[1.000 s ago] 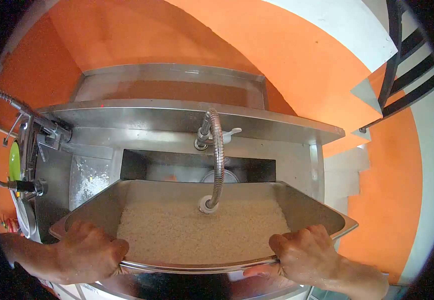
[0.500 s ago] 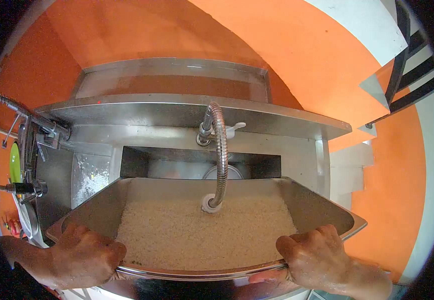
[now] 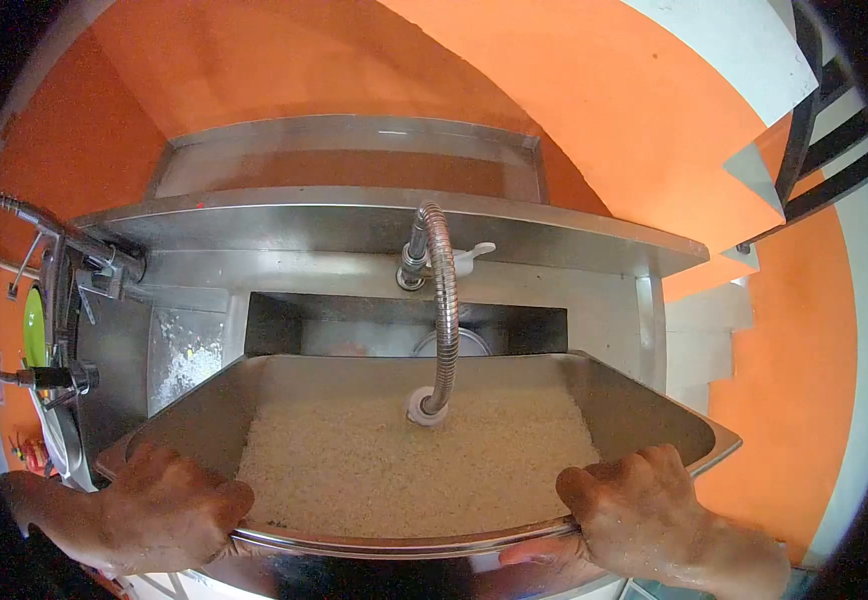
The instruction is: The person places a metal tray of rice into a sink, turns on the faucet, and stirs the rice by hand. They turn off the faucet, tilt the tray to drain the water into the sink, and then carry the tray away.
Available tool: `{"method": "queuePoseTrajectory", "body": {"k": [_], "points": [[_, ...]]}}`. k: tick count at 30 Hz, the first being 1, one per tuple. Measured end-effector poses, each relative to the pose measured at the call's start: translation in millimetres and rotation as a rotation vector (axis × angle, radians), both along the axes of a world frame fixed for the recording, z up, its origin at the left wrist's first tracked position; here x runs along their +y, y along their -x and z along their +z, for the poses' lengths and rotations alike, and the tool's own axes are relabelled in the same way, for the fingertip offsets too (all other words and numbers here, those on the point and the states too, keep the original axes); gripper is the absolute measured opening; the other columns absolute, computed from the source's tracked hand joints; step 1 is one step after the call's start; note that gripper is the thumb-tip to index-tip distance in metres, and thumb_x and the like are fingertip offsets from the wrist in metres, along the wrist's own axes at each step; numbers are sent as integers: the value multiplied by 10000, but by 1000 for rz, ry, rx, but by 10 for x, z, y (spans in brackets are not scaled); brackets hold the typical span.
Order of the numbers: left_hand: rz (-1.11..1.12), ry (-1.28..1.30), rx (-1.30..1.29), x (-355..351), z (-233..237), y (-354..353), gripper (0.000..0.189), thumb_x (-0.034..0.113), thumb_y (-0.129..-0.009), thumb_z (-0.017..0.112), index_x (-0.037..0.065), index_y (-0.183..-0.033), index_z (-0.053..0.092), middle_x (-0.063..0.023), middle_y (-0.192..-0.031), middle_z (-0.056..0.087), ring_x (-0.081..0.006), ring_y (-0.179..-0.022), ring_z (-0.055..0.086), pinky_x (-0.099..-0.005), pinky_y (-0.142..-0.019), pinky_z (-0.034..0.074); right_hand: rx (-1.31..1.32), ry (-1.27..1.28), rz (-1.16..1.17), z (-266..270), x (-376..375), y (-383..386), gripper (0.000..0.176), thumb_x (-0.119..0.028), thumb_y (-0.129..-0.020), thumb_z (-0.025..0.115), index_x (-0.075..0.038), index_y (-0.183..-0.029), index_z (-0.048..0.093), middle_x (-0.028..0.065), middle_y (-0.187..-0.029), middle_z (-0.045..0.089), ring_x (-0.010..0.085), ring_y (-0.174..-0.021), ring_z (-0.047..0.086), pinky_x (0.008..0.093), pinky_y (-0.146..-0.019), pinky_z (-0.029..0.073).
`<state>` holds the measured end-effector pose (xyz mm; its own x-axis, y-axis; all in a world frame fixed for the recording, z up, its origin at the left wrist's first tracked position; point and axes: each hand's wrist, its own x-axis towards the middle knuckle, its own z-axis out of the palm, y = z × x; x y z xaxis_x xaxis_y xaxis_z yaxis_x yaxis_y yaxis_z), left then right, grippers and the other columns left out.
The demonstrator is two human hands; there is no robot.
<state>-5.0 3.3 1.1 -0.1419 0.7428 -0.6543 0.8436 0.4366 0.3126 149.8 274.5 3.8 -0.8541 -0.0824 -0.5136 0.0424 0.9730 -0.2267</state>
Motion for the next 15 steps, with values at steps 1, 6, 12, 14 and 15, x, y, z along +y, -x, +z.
{"method": "queuePoseTrajectory", "body": {"k": [1, 6, 12, 14, 15], "points": [[-3, -12, -18, 4, 1, 7, 161, 203, -737, 575, 46, -717, 549, -125, -555, 587, -320, -534, 633, -461, -480, 496, 6, -5, 6, -5, 2, -4, 630, -676, -688, 537, -72, -543, 434, 73, -470, 459, 298, -439, 521, 396, -431, 392], [-18, -2, -15, -14, -2, 3, 157, 199, -742, 568, 47, -711, 542, -125, -560, 585, -313, -531, 632, -464, -483, 493, 64, -29, 39, -31, 7, -44, 616, -664, -677, 557, -72, -549, 445, 75, -482, 472, 302, -448, 529, 393, -442, 401], [5, -140, 13, -109, -70, -64, 150, 182, -704, 585, 50, -678, 520, -116, -538, 571, -282, -497, 623, -442, -446, 481, 88, -32, 29, -78, -1, -138, 590, -625, -696, 560, -71, -554, 412, 75, -505, 483, 297, -444, 526, 385, -429, 397], [59, -191, 12, -179, -118, -122, 151, 174, -681, 595, 55, -653, 506, -103, -509, 554, -261, -450, 604, -420, -399, 462, 219, -52, 53, -134, -30, -245, 478, -476, -659, 640, -79, -552, 397, 63, -489, 452, 268, -410, 491, 378, -404, 374], [58, -190, 12, -204, -138, -149, 151, 174, -681, 595, 55, -653, 506, -103, -509, 554, -261, -450, 604, -420, -399, 462, 219, -50, 53, -156, -53, -292, 478, -476, -659, 640, -79, -552, 397, 63, -489, 452, 268, -410, 491, 378, -404, 374]]}}
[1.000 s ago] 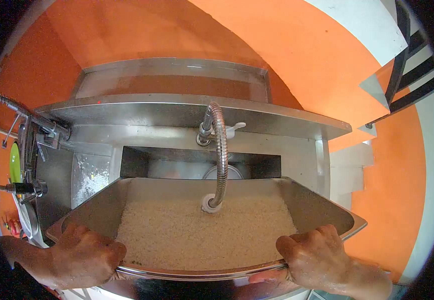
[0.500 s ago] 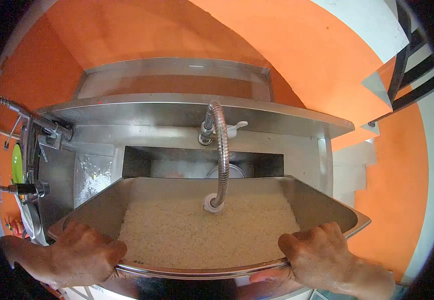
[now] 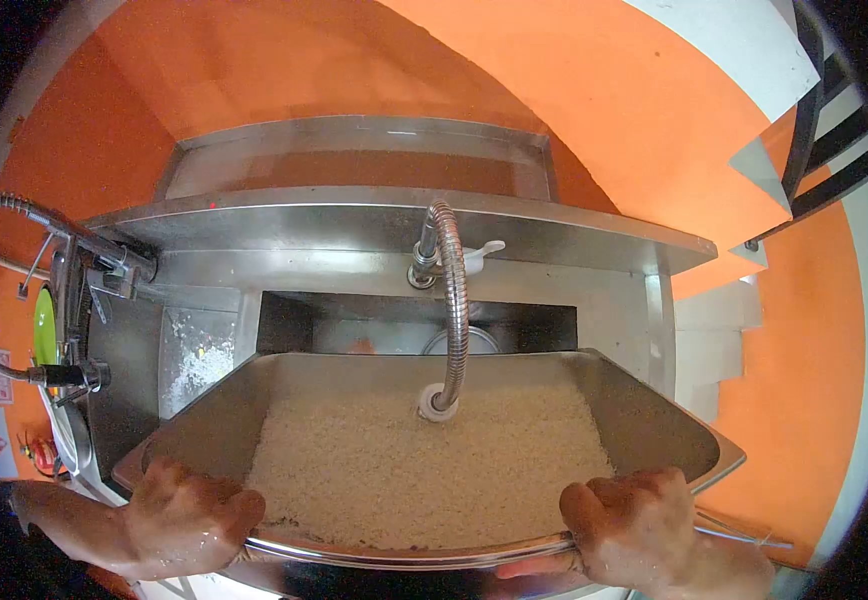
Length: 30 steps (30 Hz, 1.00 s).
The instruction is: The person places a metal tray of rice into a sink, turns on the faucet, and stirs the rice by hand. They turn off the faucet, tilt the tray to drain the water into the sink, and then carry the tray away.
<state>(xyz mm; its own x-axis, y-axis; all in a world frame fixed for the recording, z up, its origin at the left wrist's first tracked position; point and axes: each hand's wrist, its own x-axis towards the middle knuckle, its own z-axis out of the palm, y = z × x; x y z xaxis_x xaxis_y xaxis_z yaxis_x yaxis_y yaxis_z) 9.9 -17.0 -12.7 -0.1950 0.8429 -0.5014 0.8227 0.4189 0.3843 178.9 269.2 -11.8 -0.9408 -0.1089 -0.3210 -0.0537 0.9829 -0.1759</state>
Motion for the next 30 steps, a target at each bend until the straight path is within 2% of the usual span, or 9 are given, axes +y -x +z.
{"method": "queuePoseTrajectory", "body": {"k": [2, 5, 9, 15, 18, 20, 23, 27, 30], "points": [[-42, -104, 60, -56, -31, -54, 150, 164, -669, 602, 62, -637, 498, -90, -482, 536, -246, -417, 587, -403, -367, 443, 118, -27, -2, -23, -53, -73, 349, -287, -549, 653, -92, -548, 364, 48, -472, 403, 237, -379, 448, 365, -379, 346], [-12, -154, 54, -138, -98, -127, 137, 161, -664, 604, 66, -651, 505, -88, -504, 548, -243, -442, 601, -402, -378, 450, 209, 32, 17, -6, -119, -73, 305, -211, -469, 614, -101, -547, 340, 41, -464, 362, 220, -357, 409, 350, -359, 313], [-48, -108, 78, -137, -60, -120, 129, 157, -674, 600, 62, -669, 512, -87, -528, 561, -249, -473, 616, -398, -389, 461, 283, -1, 78, -77, -134, -146, 328, -212, -488, 624, -99, -544, 320, 41, -459, 347, 209, -348, 402, 338, -343, 293], [-20, -78, 20, -189, -123, -110, 139, 173, -719, 585, 53, -693, 519, -93, -594, 590, -263, -542, 641, -401, -412, 478, 340, 15, 133, -115, -116, -157, 360, -246, -532, 658, -99, -540, 329, 20, -451, 325, 164, -328, 360, 312, -332, 269], [-39, -37, 23, -222, -182, -107, 155, 190, -727, 587, 55, -694, 519, -92, -626, 606, -259, -568, 648, -397, -424, 484, 339, -20, 154, -129, -122, -150, 458, -355, -610, 710, -99, -533, 338, 12, -442, 310, 154, -320, 348, 299, -328, 256], [-29, -61, -25, -212, -182, -95, 383, 281, -548, 760, 6, -694, 539, -139, -584, 601, -302, -560, 650, -403, -451, 511, 367, 6, 147, -95, -149, -115, 559, -487, -645, 720, -99, -522, 336, 9, -432, 305, 148, -313, 350, 296, -322, 253], [-39, -97, 15, -253, -234, -101, 351, 295, -598, 729, 12, -694, 545, -138, -583, 603, -297, -541, 644, -405, -445, 507, 401, -22, 182, -117, -154, -95, 604, -553, -622, 719, -103, -513, 332, 3, -426, 304, 141, -310, 351, 289, -317, 268], [-6, -114, 40, -273, -283, -111, 295, 283, -647, 677, 19, -689, 553, -141, -580, 602, -295, -527, 640, -409, -438, 502, 356, -37, 186, -137, -147, -116, 588, -538, -634, 716, -107, -513, 336, 0, -422, 313, 134, -310, 366, 276, -321, 300], [-19, -126, 35, -285, -303, -91, 241, 249, -671, 631, 21, -677, 556, -146, -576, 600, -295, -518, 637, -410, -429, 496, 355, -47, 179, -129, -165, -93, 578, -571, -718, 638, -123, -513, 335, -15, -423, 315, 124, -314, 404, 275, -307, 314]]}}
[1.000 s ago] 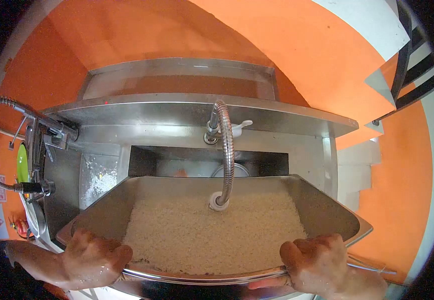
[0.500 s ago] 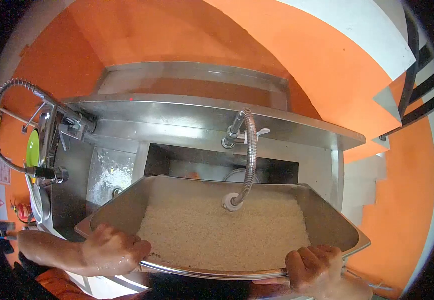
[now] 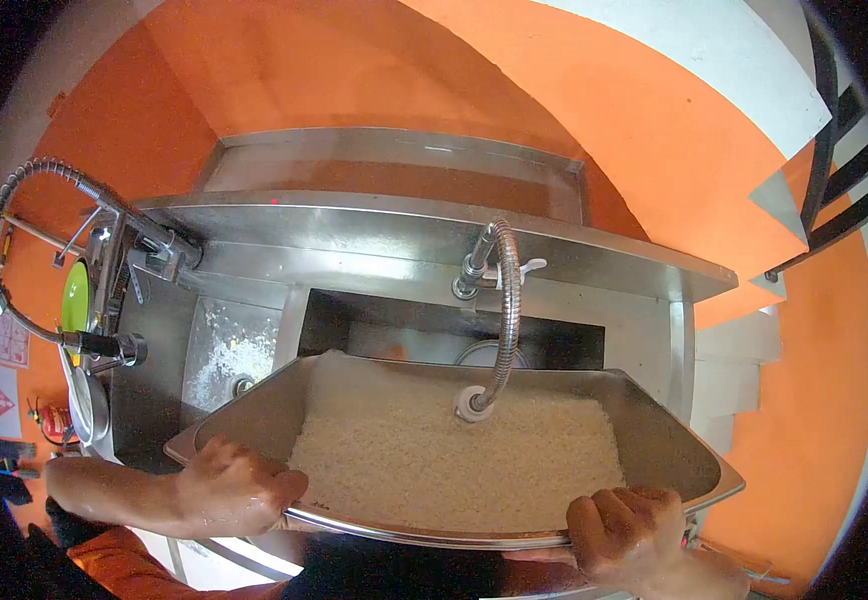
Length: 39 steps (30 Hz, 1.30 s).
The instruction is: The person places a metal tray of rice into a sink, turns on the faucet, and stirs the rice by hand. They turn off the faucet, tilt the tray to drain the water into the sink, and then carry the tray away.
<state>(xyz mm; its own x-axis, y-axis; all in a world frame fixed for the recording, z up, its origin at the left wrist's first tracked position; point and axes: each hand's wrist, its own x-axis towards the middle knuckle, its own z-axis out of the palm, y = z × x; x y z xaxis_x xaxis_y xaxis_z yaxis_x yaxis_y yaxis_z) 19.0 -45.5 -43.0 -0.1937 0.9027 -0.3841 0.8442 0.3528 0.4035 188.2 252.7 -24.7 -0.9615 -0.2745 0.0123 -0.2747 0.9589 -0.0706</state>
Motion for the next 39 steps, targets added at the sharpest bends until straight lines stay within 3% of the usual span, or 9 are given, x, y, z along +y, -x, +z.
{"method": "queuePoseTrajectory", "body": {"k": [2, 9, 12, 14, 18, 21, 23, 32, 39], "points": [[-7, 4, 48, -15, -26, 5, 254, 235, -607, 665, 17, -676, 553, -142, -572, 598, -294, -515, 636, -401, -420, 491, -8, 16, 13, 13, -14, 26, 584, -542, -642, 708, -111, -511, 338, -5, -420, 323, 127, -314, 388, 264, -331, 336], [-10, 15, -9, 10, 35, 23, 350, 249, -518, 726, 5, -699, 551, -134, -585, 602, -284, -513, 635, -398, -427, 493, -4, 31, 3, 40, -56, 33, 582, -523, -633, 722, -111, -501, 333, -8, -420, 322, 124, -306, 376, 260, -326, 318], [-13, -24, -4, -41, 13, -57, 256, 190, -573, 685, 13, -683, 536, -120, -574, 590, -256, -513, 637, -375, -405, 486, -63, -53, -36, 43, -103, -71, 564, -485, -642, 724, -111, -499, 327, -11, -423, 315, 127, -320, 372, 275, -327, 260], [-61, -115, 127, -112, -21, -163, 186, 221, -700, 609, 76, -656, 501, -39, -514, 518, -185, -458, 602, -335, -363, 449, 12, -42, 1, -42, -82, -276, 550, -463, -650, 717, -115, -496, 320, -10, -429, 315, 136, -336, 363, 295, -346, 201], [-104, -232, 200, -188, -43, -305, 257, 300, -674, 619, 85, -638, 482, -19, -511, 480, -143, -430, 572, -307, -348, 434, 133, -108, 2, -336, -158, -675, 530, -443, -665, 705, -124, -498, 318, -7, -439, 307, 142, -344, 343, 300, -370, 190], [-154, -295, 272, -144, -78, -396, 152, 122, -606, 586, 61, -587, 448, -27, -480, 469, -132, -430, 576, -265, -332, 427, 264, -14, 22, -650, -126, -877, 572, -533, -726, 654, -139, -494, 310, -10, -425, 318, 122, -327, 366, 282, -328, 252], [-194, -395, 343, -210, -159, -412, 154, 130, -621, 581, 62, -586, 447, -15, -474, 453, -125, -424, 567, -248, -339, 420, 322, 4, 14, -612, -231, -839, 502, -398, -710, 679, -145, -490, 306, -11, -424, 308, 115, -345, 354, 280, -356, 218], [-136, -401, 405, -379, -623, -704, 237, 273, -712, 620, 104, -630, 475, -6, -512, 488, -143, -451, 586, -270, -362, 441, 394, -43, -40, -987, -422, -1014, 264, -177, -684, 607, -154, -550, 381, -37, -481, 362, 98, -401, 385, 256, -411, 243], [-106, -219, 400, -543, -1348, -1057, 271, 359, -756, 633, 110, -769, 526, -34, -656, 571, -184, -572, 627, -363, -436, 481, 362, -5, -103, -1776, -549, -1281, 170, -195, -633, 611, -154, -619, 447, -37, -572, 433, 115, -512, 470, 287, -486, 347]]}}
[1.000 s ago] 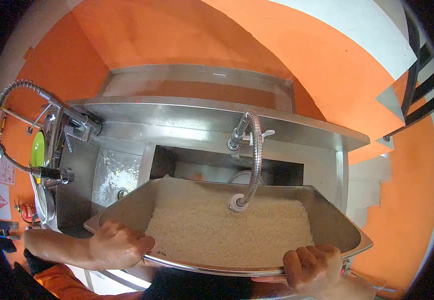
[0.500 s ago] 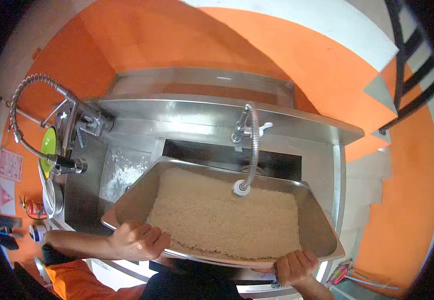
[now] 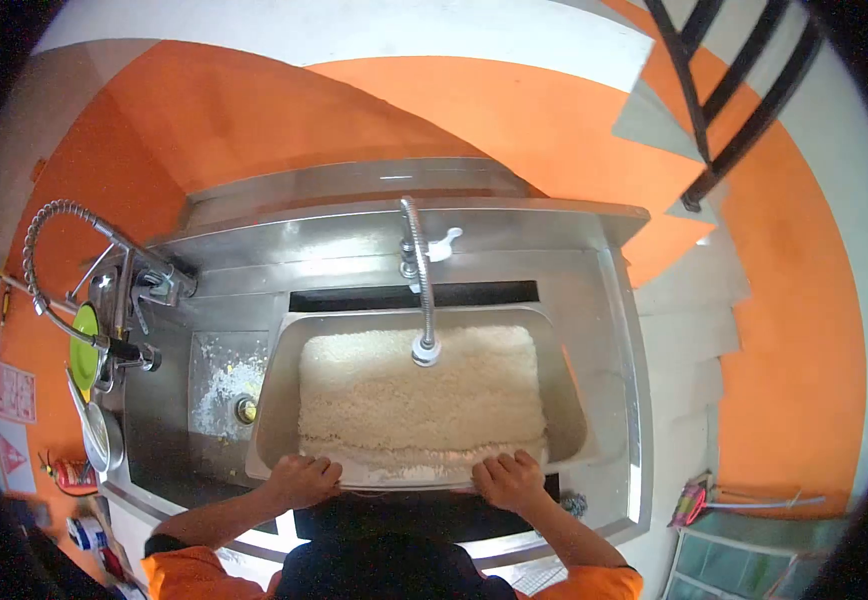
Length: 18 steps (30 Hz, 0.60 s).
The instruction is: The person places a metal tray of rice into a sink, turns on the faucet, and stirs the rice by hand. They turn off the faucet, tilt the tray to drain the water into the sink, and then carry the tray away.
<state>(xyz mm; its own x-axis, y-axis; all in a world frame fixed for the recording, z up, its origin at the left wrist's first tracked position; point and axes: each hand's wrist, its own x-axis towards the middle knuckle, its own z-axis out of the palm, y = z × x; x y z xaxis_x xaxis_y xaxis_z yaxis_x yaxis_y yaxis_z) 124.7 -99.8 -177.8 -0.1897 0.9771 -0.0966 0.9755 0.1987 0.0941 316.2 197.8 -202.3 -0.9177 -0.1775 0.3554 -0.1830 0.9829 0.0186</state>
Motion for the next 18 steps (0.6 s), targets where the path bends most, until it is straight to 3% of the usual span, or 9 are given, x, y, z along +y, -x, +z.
{"method": "queuePoseTrajectory", "body": {"k": [3, 8, 10, 12, 13, 14, 15, 16, 18], "points": [[62, -39, 15, 40, -428, -67, 287, 372, -728, 648, 114, -770, 528, -24, -668, 567, -188, -587, 623, -359, -465, 485, -45, -14, -28, -289, 11, 37, 340, -423, -659, 671, -149, -656, 470, -23, -631, 478, 142, -582, 509, 302, -525, 369], [148, -78, 32, 41, -1125, -17, 333, 408, -689, 673, 123, -807, 547, -20, -708, 579, -210, -659, 632, -368, -542, 501, 3, 11, -65, -684, -66, 172, 398, -503, -654, 647, -134, -716, 510, -7, -717, 518, 172, -677, 533, 318, -562, 417], [275, -44, -89, 56, -1230, 27, 415, 484, -672, 675, 130, -853, 555, -36, -797, 618, -232, -741, 642, -389, -604, 508, -435, 97, -212, -597, -105, 289, 377, -471, -721, 625, -110, -812, 571, 56, -813, 562, 241, -797, 565, 372, -714, 457], [340, -56, -139, 98, -1242, 14, 480, 552, -643, 669, 129, -842, 564, -41, -820, 630, -235, -759, 644, -393, -614, 507, -982, 479, -77, -848, 416, 576, 297, -358, -857, 539, -82, -955, 588, 137, -933, 570, 313, -949, 546, 407, -898, 404], [407, -64, -185, 117, -1200, -2, 546, 620, -614, 664, 128, -832, 573, -46, -844, 643, -239, -778, 646, -398, -624, 506, -549, 510, 182, -947, 810, 727, 274, -209, -915, 424, -51, -1102, 548, 189, -1041, 545, 344, -1054, 506, 423, -984, 331], [407, -67, -177, 138, -1117, 0, 546, 620, -614, 664, 128, -832, 573, -46, -844, 643, -239, -778, 646, -398, -624, 506, -522, 546, -349, -502, 831, 1113, 371, -53, -843, 451, 17, -1208, 450, 242, -1181, 491, 382, -1109, 469, 431, -950, 373], [460, -54, -223, 166, -1005, -25, 592, 672, -591, 646, 126, -811, 585, -43, -850, 649, -239, -796, 645, -400, -638, 504, -371, 572, -465, -210, 1009, 1534, 460, -11, -806, 434, 13, -1263, 393, 242, -1186, 481, 381, -1125, 454, 425, -961, 372], [506, -38, -267, 192, -936, -17, 640, 724, -567, 628, 125, -790, 597, -40, -856, 654, -239, -814, 643, -402, -652, 502, 246, 391, -379, -235, 1117, 1876, 463, 5, -780, 440, 8, -1243, 415, 231, -1171, 499, 384, -1106, 473, 425, -939, 393], [497, -47, -272, 200, -991, -8, 663, 748, -545, 623, 125, -770, 604, -42, -843, 654, -241, -823, 641, -401, -664, 500, 266, 460, -248, 189, 1175, 2432, 459, 13, -766, 452, -17, -1224, 435, 236, -1140, 523, 379, -1083, 499, 433, -919, 407]]}}
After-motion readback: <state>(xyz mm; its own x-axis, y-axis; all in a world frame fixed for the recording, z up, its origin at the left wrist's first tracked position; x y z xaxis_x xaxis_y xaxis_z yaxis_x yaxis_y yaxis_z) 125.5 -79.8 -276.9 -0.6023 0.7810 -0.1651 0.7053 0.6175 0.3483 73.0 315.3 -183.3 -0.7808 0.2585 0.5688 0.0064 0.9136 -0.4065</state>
